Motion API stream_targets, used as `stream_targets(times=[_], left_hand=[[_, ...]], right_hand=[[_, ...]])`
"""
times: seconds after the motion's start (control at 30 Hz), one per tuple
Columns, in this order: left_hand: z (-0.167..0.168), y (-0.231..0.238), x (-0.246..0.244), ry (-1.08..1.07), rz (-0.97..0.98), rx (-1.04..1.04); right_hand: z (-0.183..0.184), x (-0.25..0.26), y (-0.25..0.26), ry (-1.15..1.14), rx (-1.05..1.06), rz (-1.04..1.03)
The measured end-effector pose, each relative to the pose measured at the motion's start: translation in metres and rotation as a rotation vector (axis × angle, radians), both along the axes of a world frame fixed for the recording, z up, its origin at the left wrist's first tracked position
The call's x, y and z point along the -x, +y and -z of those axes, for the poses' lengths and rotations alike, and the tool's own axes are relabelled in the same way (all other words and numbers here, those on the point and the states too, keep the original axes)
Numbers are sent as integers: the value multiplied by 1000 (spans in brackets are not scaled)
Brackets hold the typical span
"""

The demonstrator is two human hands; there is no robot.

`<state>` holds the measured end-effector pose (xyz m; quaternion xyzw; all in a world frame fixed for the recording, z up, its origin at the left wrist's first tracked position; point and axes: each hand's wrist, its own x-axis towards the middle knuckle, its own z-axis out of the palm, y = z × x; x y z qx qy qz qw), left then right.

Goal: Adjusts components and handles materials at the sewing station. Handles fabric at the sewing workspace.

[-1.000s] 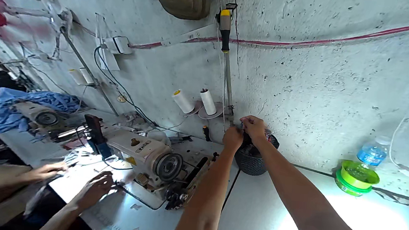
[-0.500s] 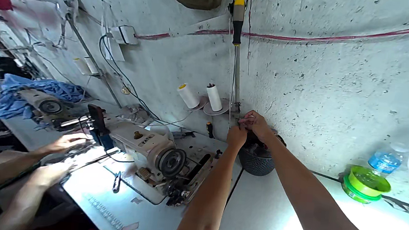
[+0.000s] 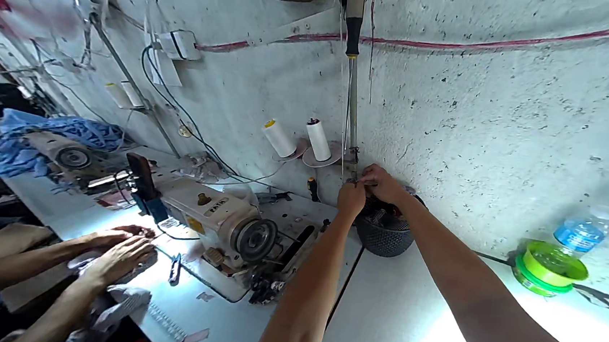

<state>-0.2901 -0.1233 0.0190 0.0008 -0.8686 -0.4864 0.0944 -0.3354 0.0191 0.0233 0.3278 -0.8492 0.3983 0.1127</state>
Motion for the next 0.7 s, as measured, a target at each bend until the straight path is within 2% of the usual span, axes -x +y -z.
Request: stream_targets(times=[0.07, 0.27, 0.37, 0.43, 0.57, 0.63, 0.7], left_hand=[[3, -2, 4, 32, -19, -66], [-12, -1, 0, -152, -222, -113], [-12, 4, -13, 2, -270, -58], [-7, 5, -17, 85, -221, 2], [-5, 4, -17, 52, -138, 169], [-5, 1, -11, 11, -69, 224], [-5, -3, -3, -3, 12, 180]], right_hand=[[1, 3, 2, 29, -49, 28], [8, 7, -2, 137, -150, 74], [7, 3, -5, 130, -234, 101], [9, 4, -6, 118, -267, 121], [12, 8, -2, 89, -211, 102], [8, 1, -1, -9, -127, 122], [1, -13, 0, -183, 3, 148]])
